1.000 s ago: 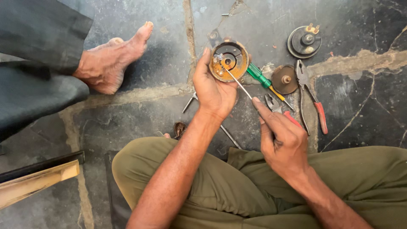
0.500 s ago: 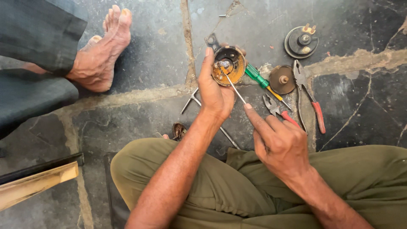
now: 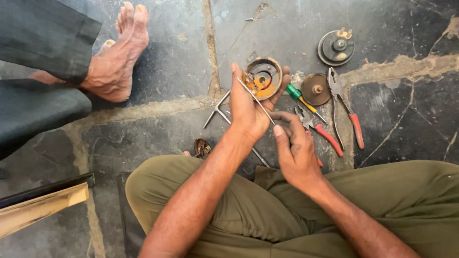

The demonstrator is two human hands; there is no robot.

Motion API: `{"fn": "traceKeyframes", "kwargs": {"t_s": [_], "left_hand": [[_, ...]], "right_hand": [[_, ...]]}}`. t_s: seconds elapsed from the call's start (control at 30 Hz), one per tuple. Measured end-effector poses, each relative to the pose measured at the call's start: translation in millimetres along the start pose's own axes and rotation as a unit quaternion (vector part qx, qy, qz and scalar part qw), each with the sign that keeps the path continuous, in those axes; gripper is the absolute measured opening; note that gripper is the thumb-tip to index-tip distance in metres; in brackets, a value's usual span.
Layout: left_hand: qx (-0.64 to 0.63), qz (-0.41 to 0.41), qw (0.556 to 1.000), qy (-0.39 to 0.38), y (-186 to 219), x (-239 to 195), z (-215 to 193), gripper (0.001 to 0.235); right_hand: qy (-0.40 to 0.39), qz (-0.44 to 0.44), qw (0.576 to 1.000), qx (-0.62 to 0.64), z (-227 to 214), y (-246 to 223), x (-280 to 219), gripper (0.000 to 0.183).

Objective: The person sits on the floor and uses pliers and a screwdriver to disassemble and adjust a small circular electrical component. They repeatedly hammer a part of the component with the pliers and use the screwdriver to manipulate internal parts.

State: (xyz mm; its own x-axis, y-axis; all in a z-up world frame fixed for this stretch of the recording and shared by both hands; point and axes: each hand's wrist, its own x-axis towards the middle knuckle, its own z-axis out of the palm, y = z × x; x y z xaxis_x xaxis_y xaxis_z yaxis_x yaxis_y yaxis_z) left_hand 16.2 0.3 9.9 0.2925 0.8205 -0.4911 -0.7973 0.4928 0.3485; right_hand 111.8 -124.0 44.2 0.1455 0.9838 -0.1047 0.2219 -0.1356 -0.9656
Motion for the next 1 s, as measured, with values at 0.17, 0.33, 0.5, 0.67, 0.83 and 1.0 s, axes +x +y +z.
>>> {"fn": "traceKeyframes", "kwargs": {"t_s": [0.17,0.33,0.5,0.67,0.83,1.0], "left_hand": [[0.043,0.068,0.997,0.001,8.8,5.0,-2.0,0.063],[0.009,0.098,0.995,-0.027,17.6,12.8,-6.8,0.052],[0.003,0.093,0.994,-0.062,15.8,13.6,-6.1,0.046],[0.041,0.082,0.992,-0.083,13.2,8.0,-1.0,0.048],[0.070,0.072,0.992,-0.071,13.9,2.7,5.9,0.052],[0.098,0.077,0.990,-0.070,14.1,0.6,9.3,0.053]], "right_hand": [[0.052,0.033,0.998,0.030,-11.5,-13.1,2.9,0.030],[0.054,-0.076,0.982,-0.165,-33.1,-34.3,1.3,0.031],[0.030,-0.124,0.967,-0.221,-40.0,-39.6,0.8,0.036],[0.033,-0.136,0.966,-0.219,-38.2,-36.6,-2.3,0.037],[0.041,-0.151,0.961,-0.227,-39.3,-35.5,-5.4,0.040],[0.041,-0.168,0.937,-0.303,-44.2,-37.3,-6.5,0.048]]}}
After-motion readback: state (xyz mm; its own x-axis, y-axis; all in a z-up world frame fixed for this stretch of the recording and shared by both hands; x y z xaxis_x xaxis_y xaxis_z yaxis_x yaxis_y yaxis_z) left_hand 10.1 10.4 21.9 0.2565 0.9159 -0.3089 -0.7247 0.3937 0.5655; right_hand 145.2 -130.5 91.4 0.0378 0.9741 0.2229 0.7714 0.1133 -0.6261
